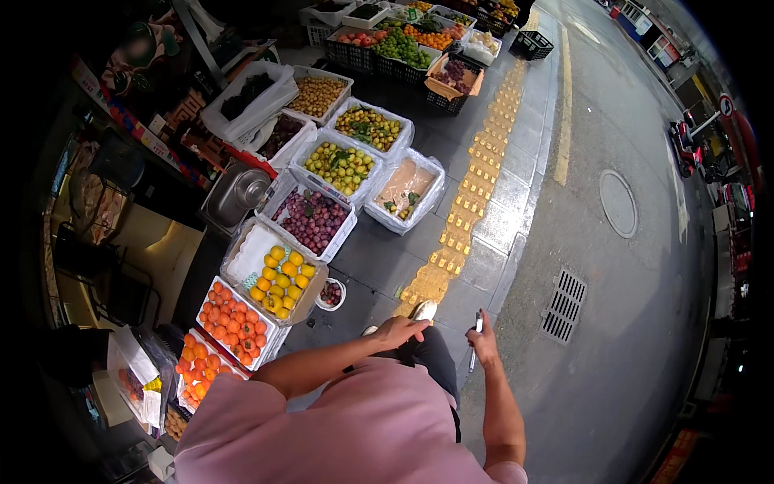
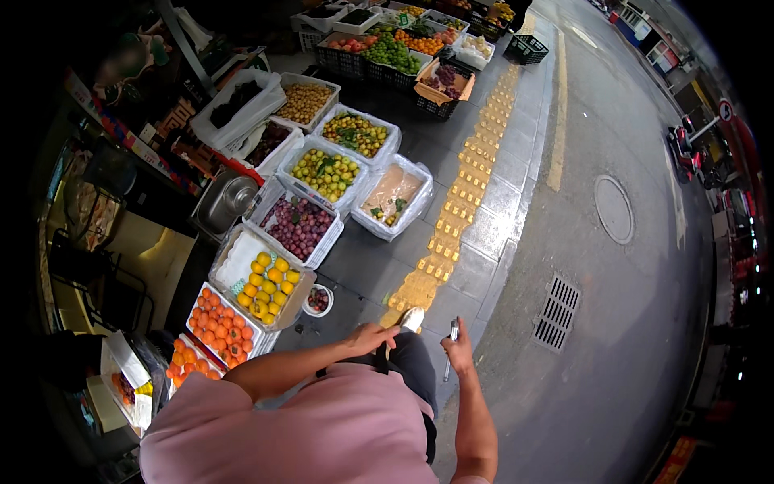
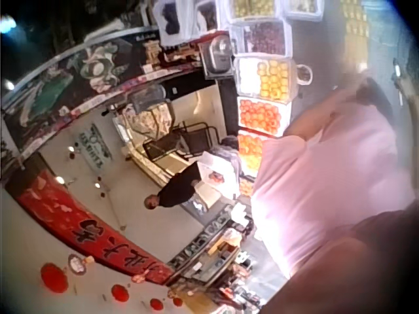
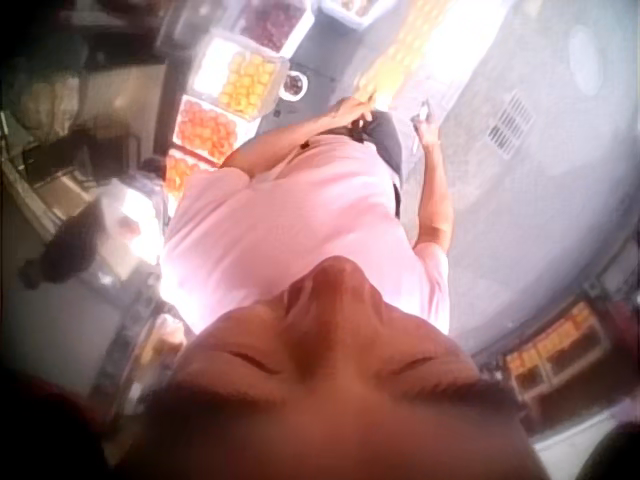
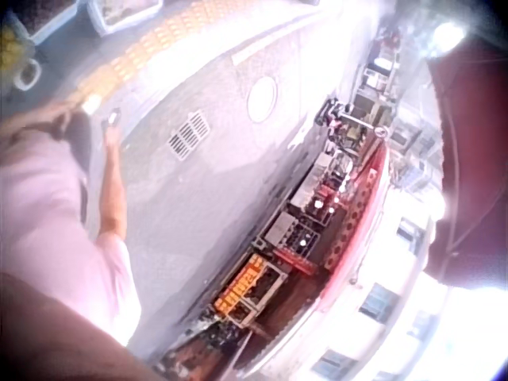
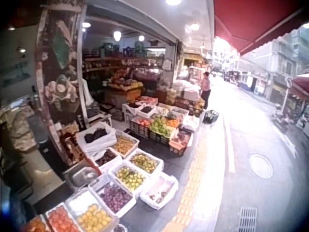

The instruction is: The person moves around a fruit stall, handling crates and cardboard, then bags pears and oranges for a customer. The person also places a plastic bag on the display and interacts with the fruit bins.

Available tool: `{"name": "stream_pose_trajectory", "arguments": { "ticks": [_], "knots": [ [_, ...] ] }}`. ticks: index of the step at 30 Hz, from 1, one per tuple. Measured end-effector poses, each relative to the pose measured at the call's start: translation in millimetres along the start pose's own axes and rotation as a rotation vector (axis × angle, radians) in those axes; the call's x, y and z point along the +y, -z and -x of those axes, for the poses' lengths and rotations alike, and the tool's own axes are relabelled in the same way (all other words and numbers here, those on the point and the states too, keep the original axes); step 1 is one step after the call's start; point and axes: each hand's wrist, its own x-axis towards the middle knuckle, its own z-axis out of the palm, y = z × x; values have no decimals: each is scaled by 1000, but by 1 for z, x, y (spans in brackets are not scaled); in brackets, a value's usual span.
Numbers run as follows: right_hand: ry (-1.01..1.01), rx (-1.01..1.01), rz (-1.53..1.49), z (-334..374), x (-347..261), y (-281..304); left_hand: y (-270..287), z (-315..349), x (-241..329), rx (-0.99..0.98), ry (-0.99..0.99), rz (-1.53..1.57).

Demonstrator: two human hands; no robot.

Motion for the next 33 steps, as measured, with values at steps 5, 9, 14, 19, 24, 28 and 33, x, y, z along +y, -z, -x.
{"name": "stream_pose_trajectory", "arguments": {
  "ticks": [5,9,14,19,24,28,33],
  "knots": [
    [-51,-421,705,-86,141,97,79,-125,-35,321,158,-26],
    [-419,-755,484,-157,18,181,152,-178,-103,649,498,-121],
    [74,-775,252,-308,-37,252,199,-239,-45,671,870,-273],
    [-34,-809,253,-441,-144,316,240,-390,61,642,699,36],
    [-586,-1013,195,-575,-290,419,310,-587,202,575,507,-61],
    [-168,-758,405,-684,-403,477,386,-734,300,482,586,-330],
    [136,-413,401,-823,-444,554,526,-939,518,518,414,-334]
  ]
}}
